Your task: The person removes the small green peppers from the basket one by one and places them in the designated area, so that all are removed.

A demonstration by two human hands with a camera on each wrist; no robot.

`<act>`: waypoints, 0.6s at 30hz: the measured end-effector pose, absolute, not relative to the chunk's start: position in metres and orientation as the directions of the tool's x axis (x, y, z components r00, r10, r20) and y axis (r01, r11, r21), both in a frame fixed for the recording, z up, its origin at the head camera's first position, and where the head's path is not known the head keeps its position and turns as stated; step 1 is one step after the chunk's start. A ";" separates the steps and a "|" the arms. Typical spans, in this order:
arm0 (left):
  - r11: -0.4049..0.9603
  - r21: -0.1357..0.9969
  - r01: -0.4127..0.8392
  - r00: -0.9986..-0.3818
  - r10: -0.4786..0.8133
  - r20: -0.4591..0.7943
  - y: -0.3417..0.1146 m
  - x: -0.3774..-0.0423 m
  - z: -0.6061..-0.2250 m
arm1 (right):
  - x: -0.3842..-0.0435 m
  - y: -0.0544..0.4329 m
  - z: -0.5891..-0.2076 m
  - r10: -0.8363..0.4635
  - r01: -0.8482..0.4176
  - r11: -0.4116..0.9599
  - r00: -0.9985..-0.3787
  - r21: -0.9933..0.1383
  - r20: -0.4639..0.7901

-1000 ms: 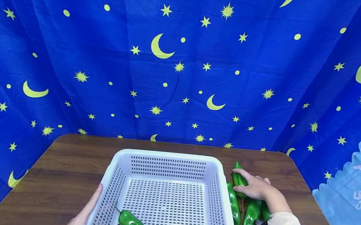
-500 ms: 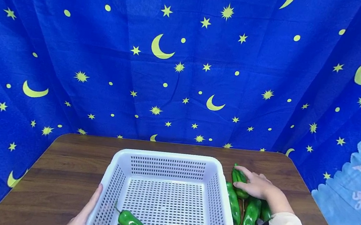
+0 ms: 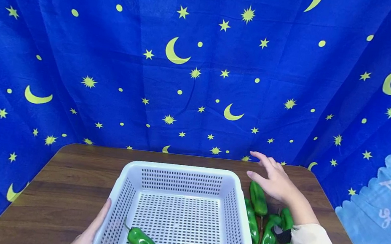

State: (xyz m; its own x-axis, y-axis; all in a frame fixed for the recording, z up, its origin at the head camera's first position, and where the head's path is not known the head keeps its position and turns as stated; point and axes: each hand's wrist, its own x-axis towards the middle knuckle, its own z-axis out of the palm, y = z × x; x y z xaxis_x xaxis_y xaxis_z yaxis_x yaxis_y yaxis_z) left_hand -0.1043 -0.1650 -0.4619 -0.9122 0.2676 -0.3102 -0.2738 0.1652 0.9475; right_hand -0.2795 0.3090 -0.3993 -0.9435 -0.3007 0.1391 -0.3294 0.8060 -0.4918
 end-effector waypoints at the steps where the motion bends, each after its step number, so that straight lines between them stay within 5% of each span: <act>1: 0.164 0.948 -0.273 -0.913 0.267 -0.309 -0.166 -0.104 -0.462 | -0.280 0.300 -0.394 -0.325 -0.358 0.793 -0.933 -0.492 0.155; 10: 0.216 0.947 -0.239 -0.930 0.228 -0.287 -0.167 -0.103 -0.462 | -0.269 0.210 -0.362 -0.615 -0.585 0.633 -0.778 -0.507 0.129; 18: 0.159 0.967 -0.198 -0.933 0.271 -0.236 -0.169 -0.102 -0.461 | -0.254 0.145 -0.373 -0.775 -0.641 0.565 -0.629 -0.520 -0.066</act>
